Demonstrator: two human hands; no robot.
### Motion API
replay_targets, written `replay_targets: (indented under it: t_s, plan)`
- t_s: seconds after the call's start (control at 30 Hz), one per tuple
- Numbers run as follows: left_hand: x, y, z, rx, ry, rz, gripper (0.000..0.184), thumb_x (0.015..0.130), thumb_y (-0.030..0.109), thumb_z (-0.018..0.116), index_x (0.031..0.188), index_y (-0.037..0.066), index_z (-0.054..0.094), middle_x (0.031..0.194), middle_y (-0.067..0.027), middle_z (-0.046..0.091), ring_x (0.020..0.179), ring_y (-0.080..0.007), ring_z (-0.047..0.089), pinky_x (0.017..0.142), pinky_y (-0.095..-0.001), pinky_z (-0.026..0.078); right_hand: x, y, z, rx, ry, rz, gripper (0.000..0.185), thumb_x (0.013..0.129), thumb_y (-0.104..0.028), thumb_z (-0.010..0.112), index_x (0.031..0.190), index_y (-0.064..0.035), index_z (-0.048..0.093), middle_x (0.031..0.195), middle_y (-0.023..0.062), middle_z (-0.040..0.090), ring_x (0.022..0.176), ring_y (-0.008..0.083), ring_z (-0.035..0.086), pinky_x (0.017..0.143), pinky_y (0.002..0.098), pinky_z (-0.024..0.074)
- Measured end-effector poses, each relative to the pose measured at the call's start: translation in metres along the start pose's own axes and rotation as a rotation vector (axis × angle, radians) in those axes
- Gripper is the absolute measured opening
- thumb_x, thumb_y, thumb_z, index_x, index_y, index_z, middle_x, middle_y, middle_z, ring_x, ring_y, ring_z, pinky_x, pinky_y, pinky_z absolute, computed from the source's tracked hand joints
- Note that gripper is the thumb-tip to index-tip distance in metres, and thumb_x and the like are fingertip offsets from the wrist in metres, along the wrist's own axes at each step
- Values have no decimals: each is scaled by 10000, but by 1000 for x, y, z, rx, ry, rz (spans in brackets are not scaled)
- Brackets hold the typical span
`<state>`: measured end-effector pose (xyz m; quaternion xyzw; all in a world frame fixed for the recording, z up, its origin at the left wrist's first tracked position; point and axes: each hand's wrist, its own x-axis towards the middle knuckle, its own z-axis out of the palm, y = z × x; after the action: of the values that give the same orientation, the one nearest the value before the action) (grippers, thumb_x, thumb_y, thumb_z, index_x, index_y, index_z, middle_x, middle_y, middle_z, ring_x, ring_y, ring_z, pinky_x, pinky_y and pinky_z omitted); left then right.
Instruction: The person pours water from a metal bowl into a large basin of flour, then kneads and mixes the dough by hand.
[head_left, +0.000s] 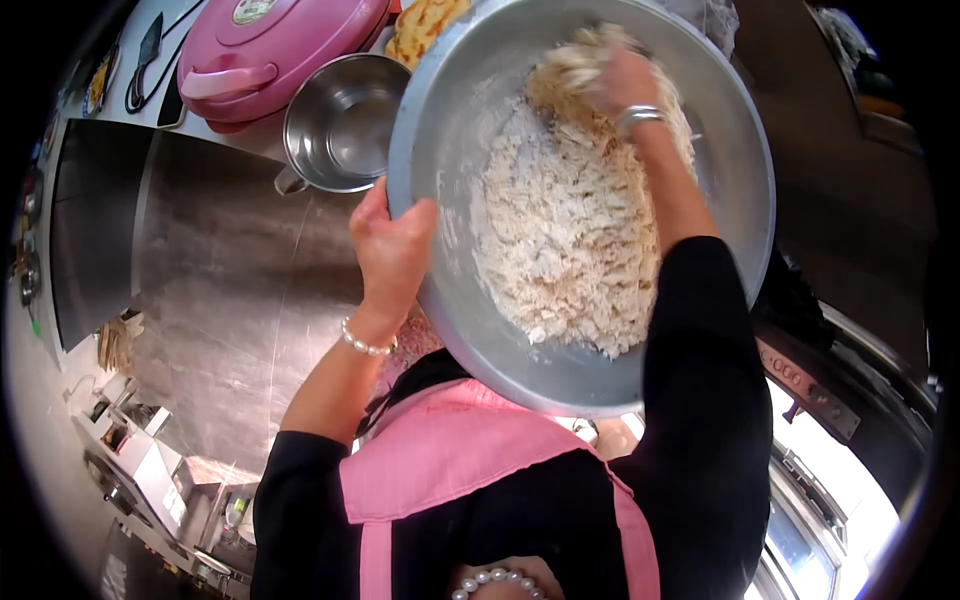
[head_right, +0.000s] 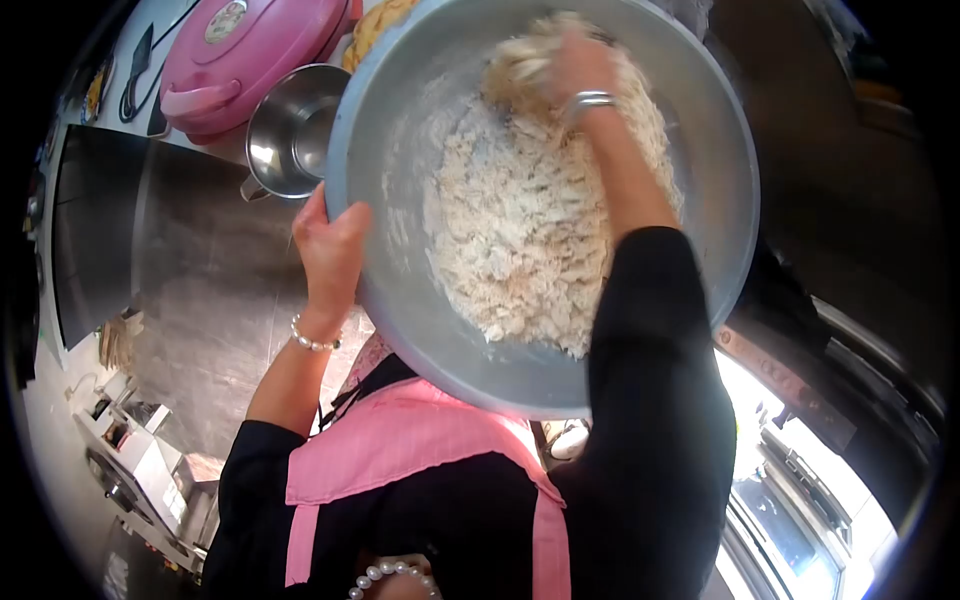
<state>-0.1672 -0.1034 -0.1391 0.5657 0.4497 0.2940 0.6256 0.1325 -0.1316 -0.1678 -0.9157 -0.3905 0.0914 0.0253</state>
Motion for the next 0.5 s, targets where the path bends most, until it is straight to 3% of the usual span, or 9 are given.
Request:
replay_targets:
  t_s: [0.03,0.07,0.1,0.17,0.23,0.3,0.4,0.5]
  plan:
    - [-2,-1,-2,17,4,-5,60,711,-9,501,759,-19,535,646,59,457,583,-27,380,513,-193,336,-25,-15,16,-36,194,-325,159,708,-123,628,818,-56,534,753,148,563,716,271,538,657,362,460]
    - [-2,-2,-2,27,-1,-2,46,709,-6,500,745,-15,527,635,61,448,575,-28,372,504,-197,331,-49,-36,26,32,2,-248,99,690,-40,577,775,-51,529,755,148,558,731,271,522,671,376,456]
    - [0,-2,-1,24,-1,15,33,708,-3,499,731,-12,520,624,62,440,567,-30,365,495,-200,327,-81,-47,27,3,-23,-412,68,710,-3,545,756,-52,535,760,136,561,744,261,521,678,367,454]
    - [2,-3,-4,56,-28,39,55,709,1,499,751,-14,532,633,60,445,576,-31,366,504,-197,328,-146,-55,24,-141,-305,-534,108,714,-5,537,802,-63,560,774,117,565,773,258,517,696,368,454]
    - [0,-4,-6,28,-42,26,78,709,3,501,770,-18,543,643,58,452,585,-32,369,515,-193,331,-204,-35,2,-1,-62,-693,130,736,-40,546,854,-83,579,788,79,569,810,248,510,763,378,443]
    - [0,-7,-5,-51,-41,-3,99,708,3,504,791,-22,553,653,56,459,595,-32,374,526,-190,335,-238,-26,-40,49,-191,-604,217,737,-76,559,944,-130,591,879,80,568,914,270,512,902,425,396]
    - [-2,-3,-2,13,-17,26,123,711,9,509,817,-27,560,674,53,470,611,-29,379,542,-184,338,-274,10,-31,-181,-253,-784,298,762,-167,562,1059,-184,568,1029,135,517,1080,320,455,1031,489,273]
    - [-4,-3,5,-11,60,-8,119,714,10,509,816,-27,557,682,52,474,616,-28,378,545,-183,339,-234,-1,14,-64,-153,-789,336,760,-151,559,1090,-220,554,1072,133,494,1116,352,419,1045,524,231]
